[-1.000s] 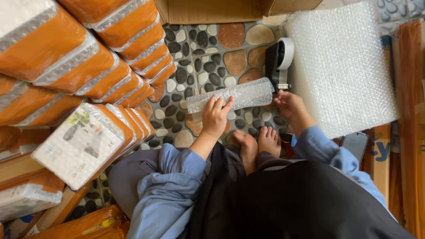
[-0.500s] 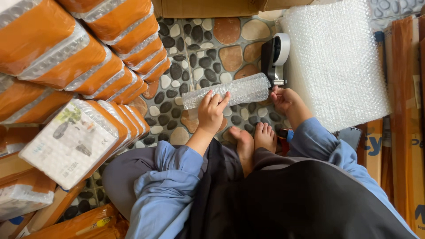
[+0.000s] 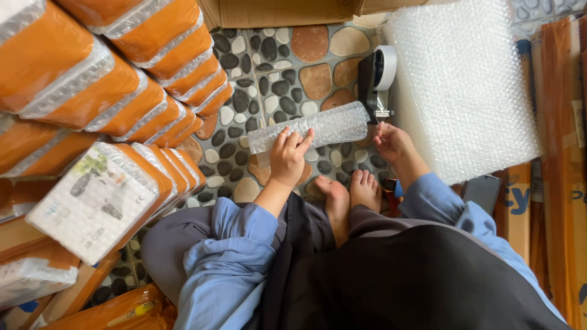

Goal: The person sits on the floor and wraps small white boxes in bubble wrap. They then place the wrapped items into orange shipping bags and seal them using a handheld tape dispenser. The process is repeated for multiple items.

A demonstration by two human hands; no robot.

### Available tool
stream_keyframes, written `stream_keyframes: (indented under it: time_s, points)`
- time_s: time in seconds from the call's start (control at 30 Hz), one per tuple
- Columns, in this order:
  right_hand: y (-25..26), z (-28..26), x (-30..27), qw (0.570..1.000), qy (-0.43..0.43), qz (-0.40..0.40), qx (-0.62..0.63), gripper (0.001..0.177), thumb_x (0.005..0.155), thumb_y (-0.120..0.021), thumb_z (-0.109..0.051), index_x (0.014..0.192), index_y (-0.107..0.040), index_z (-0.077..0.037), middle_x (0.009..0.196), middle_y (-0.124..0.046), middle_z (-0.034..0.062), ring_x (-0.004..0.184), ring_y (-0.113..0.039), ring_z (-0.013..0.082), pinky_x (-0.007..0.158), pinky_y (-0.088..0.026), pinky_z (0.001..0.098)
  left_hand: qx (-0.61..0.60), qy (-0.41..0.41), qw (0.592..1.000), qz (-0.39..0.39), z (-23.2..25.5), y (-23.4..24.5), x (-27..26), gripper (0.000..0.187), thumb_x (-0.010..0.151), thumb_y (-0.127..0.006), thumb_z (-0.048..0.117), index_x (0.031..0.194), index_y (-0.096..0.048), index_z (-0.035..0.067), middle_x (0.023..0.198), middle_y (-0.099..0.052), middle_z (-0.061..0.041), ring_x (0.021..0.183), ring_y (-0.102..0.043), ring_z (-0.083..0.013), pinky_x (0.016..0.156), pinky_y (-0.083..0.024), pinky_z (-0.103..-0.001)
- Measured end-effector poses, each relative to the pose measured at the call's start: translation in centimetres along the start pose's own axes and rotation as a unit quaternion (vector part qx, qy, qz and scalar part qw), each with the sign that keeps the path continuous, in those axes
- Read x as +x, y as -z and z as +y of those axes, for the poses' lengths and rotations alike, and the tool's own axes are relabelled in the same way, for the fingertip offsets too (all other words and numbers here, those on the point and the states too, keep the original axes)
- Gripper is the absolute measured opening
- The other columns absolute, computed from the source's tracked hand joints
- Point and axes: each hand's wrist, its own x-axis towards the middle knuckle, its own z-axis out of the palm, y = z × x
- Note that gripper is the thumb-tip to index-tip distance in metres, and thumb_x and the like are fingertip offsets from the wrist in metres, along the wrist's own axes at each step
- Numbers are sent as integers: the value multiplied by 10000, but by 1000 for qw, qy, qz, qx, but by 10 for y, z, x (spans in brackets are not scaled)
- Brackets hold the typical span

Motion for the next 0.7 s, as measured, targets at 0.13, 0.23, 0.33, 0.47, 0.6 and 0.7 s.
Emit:
stream_keyframes:
  time_s: [0.13,0.23,0.33,0.47,0.6,0.7]
  points:
    - [11,13,-7,993,110,38,-28,106,922,-595,-140,839,-559,-85,610,-556,80,547,-678,211,538,-620,301,-4,-3,1000,1,-1,-4,-2,297,885,-496,0,1004,-700,180,704,-390,-11,692,-509,-202,931,-501,-375]
    - [7,15,-2,988,124,67,-68,110,910,-612,-157,830,-580,-87,584,-564,81,534,-676,227,521,-616,308,-2,-2,1000,1,1,-2,1,294,885,-501,1,1002,-700,184,700,-389,-11,690,-508,-202,929,-502,-379]
    - [-10,0,10,992,48,91,-79,76,856,-531,-85,785,-558,-95,556,-498,8,458,-609,136,465,-586,223,-1,-1,1000,5,-1,-5,-2,289,890,-502,4,1001,-699,185,704,-397,-12,699,-511,-201,933,-498,-375]
    - [1,27,8,987,-5,103,-121,122,825,-527,-83,715,-579,-69,489,-450,17,382,-522,120,380,-494,213,5,-1,1000,8,1,-3,-3,296,891,-496,1,994,-701,187,703,-391,-15,704,-510,-209,923,-504,-372]
    - [-52,15,-68,929,268,150,-207,118,883,-632,-142,796,-625,-63,509,-507,83,420,-575,182,385,-491,267,7,-3,1000,5,-2,-9,-5,293,886,-501,7,1002,-698,189,707,-403,-11,740,-535,-225,910,-511,-385]
    - [-125,-5,-144,854,429,108,-274,143,960,-616,-126,846,-608,-40,571,-559,135,501,-620,224,440,-506,301,12,-6,1000,-3,-2,-3,-6,293,883,-505,17,1011,-697,198,711,-412,-7,767,-552,-227,917,-506,-379]
